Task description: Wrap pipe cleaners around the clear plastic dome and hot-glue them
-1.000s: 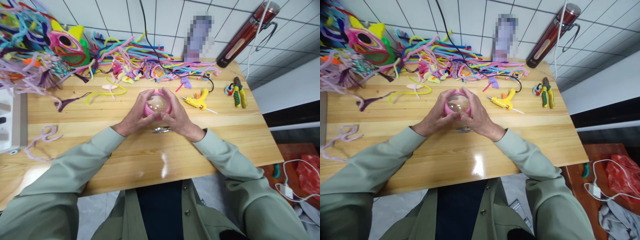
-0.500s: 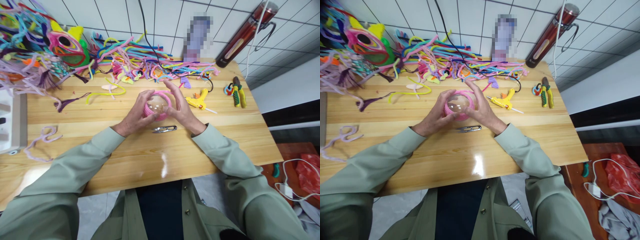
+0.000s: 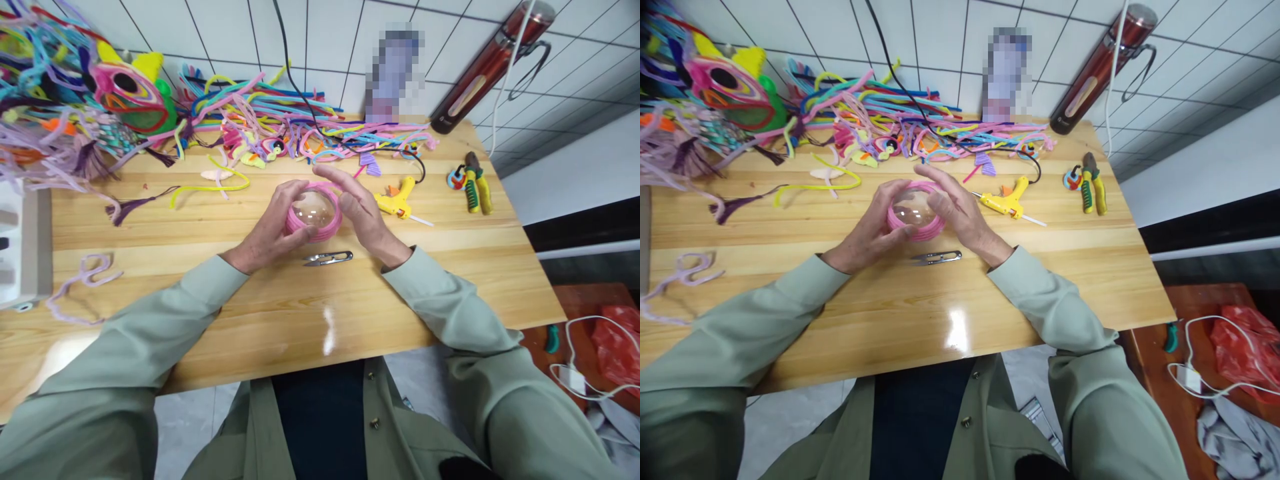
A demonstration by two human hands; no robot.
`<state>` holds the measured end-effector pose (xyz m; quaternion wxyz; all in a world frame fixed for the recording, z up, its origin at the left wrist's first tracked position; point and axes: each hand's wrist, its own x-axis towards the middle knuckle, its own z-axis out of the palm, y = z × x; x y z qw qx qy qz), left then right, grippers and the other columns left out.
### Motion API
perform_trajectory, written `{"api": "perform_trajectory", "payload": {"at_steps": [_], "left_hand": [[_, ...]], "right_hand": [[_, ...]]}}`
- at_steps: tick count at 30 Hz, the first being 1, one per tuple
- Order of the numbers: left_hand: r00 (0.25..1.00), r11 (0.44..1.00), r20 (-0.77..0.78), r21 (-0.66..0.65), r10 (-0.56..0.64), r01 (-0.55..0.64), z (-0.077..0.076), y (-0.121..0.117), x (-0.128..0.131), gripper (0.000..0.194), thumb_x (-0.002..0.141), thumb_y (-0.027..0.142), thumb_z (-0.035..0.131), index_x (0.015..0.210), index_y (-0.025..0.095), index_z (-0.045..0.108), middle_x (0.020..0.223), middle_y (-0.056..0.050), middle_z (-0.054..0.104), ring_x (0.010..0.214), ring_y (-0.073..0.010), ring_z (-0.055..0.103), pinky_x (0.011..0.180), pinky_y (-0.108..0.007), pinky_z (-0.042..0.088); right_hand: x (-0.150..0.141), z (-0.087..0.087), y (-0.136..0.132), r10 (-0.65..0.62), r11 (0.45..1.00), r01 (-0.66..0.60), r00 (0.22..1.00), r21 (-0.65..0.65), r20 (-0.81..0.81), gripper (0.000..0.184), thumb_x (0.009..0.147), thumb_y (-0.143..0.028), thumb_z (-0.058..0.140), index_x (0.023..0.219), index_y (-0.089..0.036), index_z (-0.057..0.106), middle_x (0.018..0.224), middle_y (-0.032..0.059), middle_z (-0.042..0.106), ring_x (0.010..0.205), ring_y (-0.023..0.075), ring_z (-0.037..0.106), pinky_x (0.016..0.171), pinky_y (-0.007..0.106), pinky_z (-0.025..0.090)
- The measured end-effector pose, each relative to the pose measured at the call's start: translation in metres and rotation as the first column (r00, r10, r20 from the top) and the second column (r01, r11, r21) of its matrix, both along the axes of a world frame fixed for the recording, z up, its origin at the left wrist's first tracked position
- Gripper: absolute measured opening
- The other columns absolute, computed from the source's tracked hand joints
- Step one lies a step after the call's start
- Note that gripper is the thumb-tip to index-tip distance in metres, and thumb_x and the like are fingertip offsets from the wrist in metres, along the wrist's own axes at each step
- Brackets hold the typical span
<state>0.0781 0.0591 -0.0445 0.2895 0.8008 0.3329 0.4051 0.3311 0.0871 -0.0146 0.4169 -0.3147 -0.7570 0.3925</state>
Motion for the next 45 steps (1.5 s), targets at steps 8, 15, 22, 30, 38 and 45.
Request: {"api": "perform_trajectory", "payload": {"at_steps": [8, 15, 22, 30, 38, 45], "left_hand": [[1.0, 1.0, -0.019, -0.023, -0.007, 0.006, 0.002, 0.0, -0.001, 0.09, 0.105, 0.076, 0.069, 0.173, 0.024, 0.041, 0.173, -0.022, 0.05, 0.165, -0.0405, 0.049, 0.14, -0.062, 0.042], [1.0, 1.0, -0.027, -0.006, -0.01, 0.01, 0.0, 0.0, 0.0, 0.091, 0.106, 0.075, 0.068, 0.175, 0.023, 0.04, 0.174, -0.024, 0.049, 0.165, -0.0425, 0.049, 0.14, -0.066, 0.042], [0.999, 0.999, -0.024, 0.009, -0.045, 0.045, 0.0, -0.001, -0.003, 0.086, 0.11, 0.068, 0.066, 0.177, 0.023, 0.036, 0.176, -0.024, 0.046, 0.168, -0.0393, 0.046, 0.142, -0.062, 0.04], [0.999, 0.997, 0.009, -0.053, -0.052, 0.053, 0.002, -0.001, -0.004, 0.082, 0.113, 0.078, 0.048, 0.177, 0.027, 0.04, 0.179, -0.02, 0.047, 0.169, -0.0387, 0.045, 0.141, -0.064, 0.042], [0.995, 0.998, 0.097, -0.059, -0.026, 0.032, -0.011, 0.003, -0.004, 0.072, 0.114, 0.075, 0.04, 0.173, 0.036, 0.049, 0.179, -0.013, 0.052, 0.17, -0.0387, 0.048, 0.142, -0.066, 0.044], [0.997, 0.997, 0.08, -0.074, -0.008, 0.014, -0.011, 0.002, -0.003, 0.072, 0.113, 0.074, 0.04, 0.174, 0.036, 0.047, 0.18, -0.011, 0.052, 0.171, -0.0373, 0.046, 0.143, -0.065, 0.043]], "right_hand": [[-0.002, -0.012, -0.015, 0.003, 0.989, -0.024, 0.99, 0.149, 0.138, 0.099, 0.102, -0.099, 0.04, 0.171, -0.029, 0.055, 0.177, 0.0147, 0.059, 0.167, 0.0364, 0.054, 0.142, 0.063, 0.042], [-0.001, -0.02, -0.009, -0.01, 0.972, -0.057, 0.958, 0.227, 0.285, 0.11, 0.098, -0.102, 0.043, 0.178, -0.027, 0.042, 0.185, 0.0193, 0.047, 0.175, 0.0407, 0.042, 0.144, 0.069, 0.035], [-0.005, -0.028, -0.01, -0.033, 0.963, -0.044, 0.959, 0.266, 0.28, 0.118, 0.092, -0.101, 0.059, 0.179, -0.025, 0.037, 0.185, 0.0225, 0.045, 0.174, 0.0442, 0.041, 0.144, 0.073, 0.034], [-0.004, -0.021, -0.014, -0.019, 0.973, -0.052, 0.954, 0.226, 0.3, 0.096, 0.107, -0.088, 0.048, 0.179, -0.025, 0.038, 0.185, 0.0206, 0.044, 0.175, 0.0387, 0.041, 0.146, 0.069, 0.034], [-0.01, -0.027, -0.015, -0.061, 0.966, -0.013, 0.958, 0.256, 0.28, 0.098, 0.106, -0.091, 0.048, 0.178, -0.025, 0.038, 0.183, 0.0209, 0.047, 0.174, 0.0408, 0.042, 0.145, 0.072, 0.034], [-0.011, -0.03, -0.016, -0.094, 0.949, -0.001, 0.954, 0.315, 0.286, 0.092, 0.11, -0.085, 0.047, 0.177, -0.023, 0.037, 0.18, 0.0222, 0.05, 0.172, 0.0394, 0.045, 0.143, 0.071, 0.038]]}}
